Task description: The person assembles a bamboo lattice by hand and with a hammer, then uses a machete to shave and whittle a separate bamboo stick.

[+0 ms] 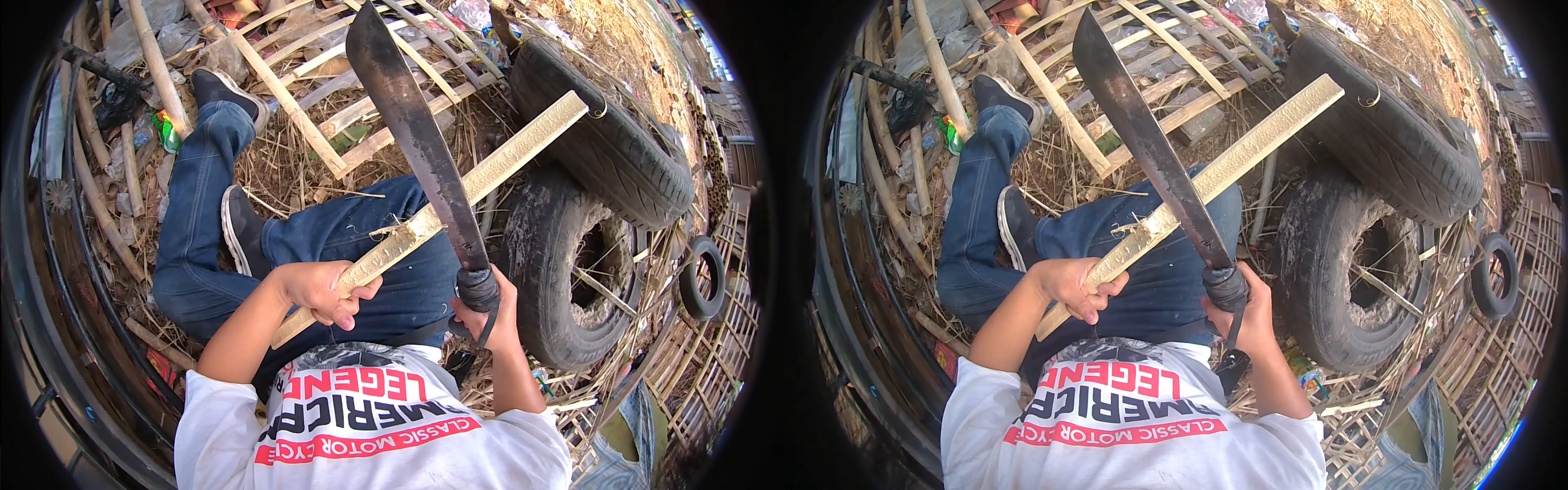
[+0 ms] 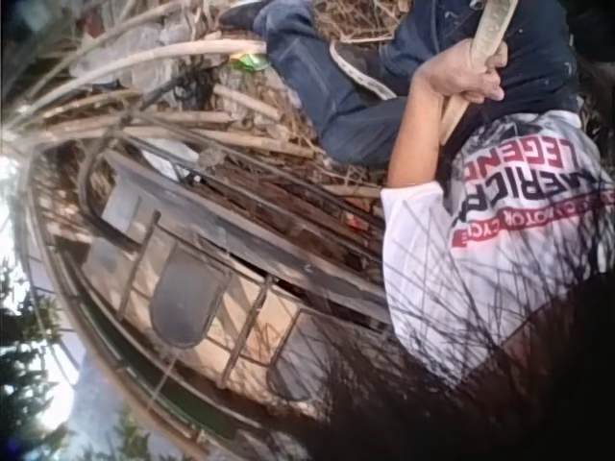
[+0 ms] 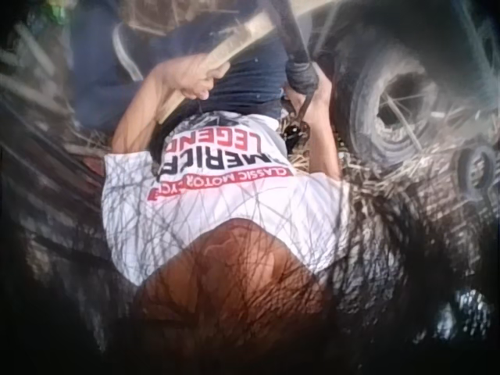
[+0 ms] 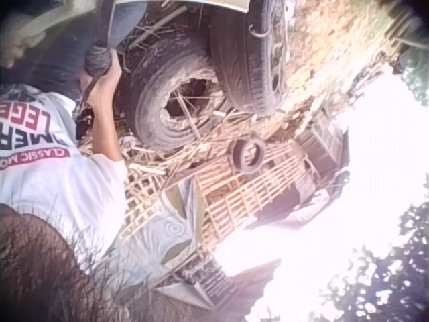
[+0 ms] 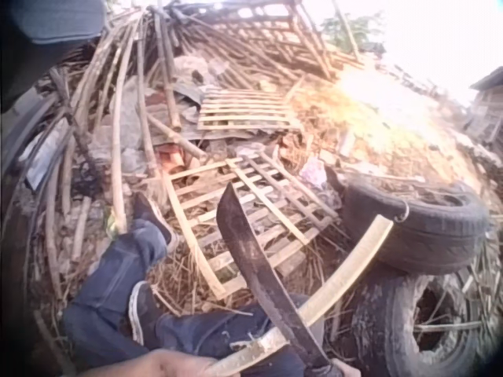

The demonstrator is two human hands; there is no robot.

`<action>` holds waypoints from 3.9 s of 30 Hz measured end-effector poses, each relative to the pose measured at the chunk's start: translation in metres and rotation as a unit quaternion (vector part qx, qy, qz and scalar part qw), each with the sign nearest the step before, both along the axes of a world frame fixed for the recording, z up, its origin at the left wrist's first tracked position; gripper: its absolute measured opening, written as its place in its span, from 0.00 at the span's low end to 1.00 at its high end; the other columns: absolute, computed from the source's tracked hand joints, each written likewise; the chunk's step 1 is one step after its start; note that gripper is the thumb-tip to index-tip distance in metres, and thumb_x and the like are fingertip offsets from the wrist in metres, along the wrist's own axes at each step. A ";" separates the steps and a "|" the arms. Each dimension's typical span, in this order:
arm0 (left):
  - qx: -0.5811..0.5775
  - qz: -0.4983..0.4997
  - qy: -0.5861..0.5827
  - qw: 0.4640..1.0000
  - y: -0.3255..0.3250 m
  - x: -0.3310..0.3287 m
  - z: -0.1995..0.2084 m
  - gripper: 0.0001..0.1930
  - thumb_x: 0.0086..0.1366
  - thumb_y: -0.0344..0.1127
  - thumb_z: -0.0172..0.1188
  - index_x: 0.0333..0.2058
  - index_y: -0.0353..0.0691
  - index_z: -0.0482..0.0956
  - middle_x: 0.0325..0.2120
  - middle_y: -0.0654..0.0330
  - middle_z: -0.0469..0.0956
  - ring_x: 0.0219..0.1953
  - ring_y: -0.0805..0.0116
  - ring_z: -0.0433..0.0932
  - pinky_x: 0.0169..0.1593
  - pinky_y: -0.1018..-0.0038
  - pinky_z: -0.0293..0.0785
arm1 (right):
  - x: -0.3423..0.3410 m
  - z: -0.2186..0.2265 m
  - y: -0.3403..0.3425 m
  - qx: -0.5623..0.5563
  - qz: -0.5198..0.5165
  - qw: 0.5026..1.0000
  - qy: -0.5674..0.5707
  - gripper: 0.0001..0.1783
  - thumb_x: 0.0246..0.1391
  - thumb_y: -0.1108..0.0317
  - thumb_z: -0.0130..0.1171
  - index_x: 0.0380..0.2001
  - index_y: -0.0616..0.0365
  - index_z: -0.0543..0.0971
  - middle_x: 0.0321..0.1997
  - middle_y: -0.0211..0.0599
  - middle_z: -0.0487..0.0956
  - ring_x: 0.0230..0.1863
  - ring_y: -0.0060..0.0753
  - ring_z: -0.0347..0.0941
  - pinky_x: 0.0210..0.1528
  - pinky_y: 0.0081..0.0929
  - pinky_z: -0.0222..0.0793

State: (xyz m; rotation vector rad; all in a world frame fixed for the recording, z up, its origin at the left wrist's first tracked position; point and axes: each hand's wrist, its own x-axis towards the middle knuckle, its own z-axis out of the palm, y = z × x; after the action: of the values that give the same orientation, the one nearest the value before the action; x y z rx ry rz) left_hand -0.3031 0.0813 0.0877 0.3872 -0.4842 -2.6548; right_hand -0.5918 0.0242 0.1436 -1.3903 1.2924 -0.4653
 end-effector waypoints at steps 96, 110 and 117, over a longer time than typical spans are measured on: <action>-0.123 0.011 -0.193 0.973 -0.022 0.003 0.003 0.20 0.56 0.25 0.65 0.30 0.47 0.58 0.14 0.75 0.55 0.12 0.85 0.54 0.14 0.81 0.52 | 0.010 -0.012 0.013 0.163 -0.060 0.985 -0.012 0.17 0.39 0.81 0.62 0.34 0.64 0.69 0.18 0.34 0.72 0.14 0.24 0.69 0.16 0.22 0.66; -0.072 0.034 -0.159 0.984 -0.022 -0.004 0.014 0.24 0.52 0.20 0.66 0.29 0.48 0.55 0.14 0.76 0.53 0.13 0.86 0.53 0.14 0.82 0.50 | 0.016 -0.013 0.019 0.136 -0.097 0.984 -0.062 0.16 0.38 0.84 0.59 0.33 0.63 0.70 0.17 0.34 0.72 0.12 0.23 0.66 0.16 0.22 0.67; -0.049 0.065 -0.137 0.987 -0.008 -0.005 -0.007 0.23 0.54 0.24 0.67 0.29 0.48 0.56 0.14 0.75 0.54 0.12 0.87 0.51 0.14 0.82 0.45 | 0.005 -0.018 0.010 0.174 -0.082 0.980 -0.053 0.15 0.39 0.86 0.58 0.31 0.63 0.68 0.16 0.35 0.72 0.13 0.24 0.69 0.16 0.22 0.66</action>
State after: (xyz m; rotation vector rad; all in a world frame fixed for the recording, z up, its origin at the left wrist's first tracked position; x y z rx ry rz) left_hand -0.3086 0.0730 0.0810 0.7340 -0.6465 -2.4518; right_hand -0.5864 0.0346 0.1256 -0.9615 1.3323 -0.3964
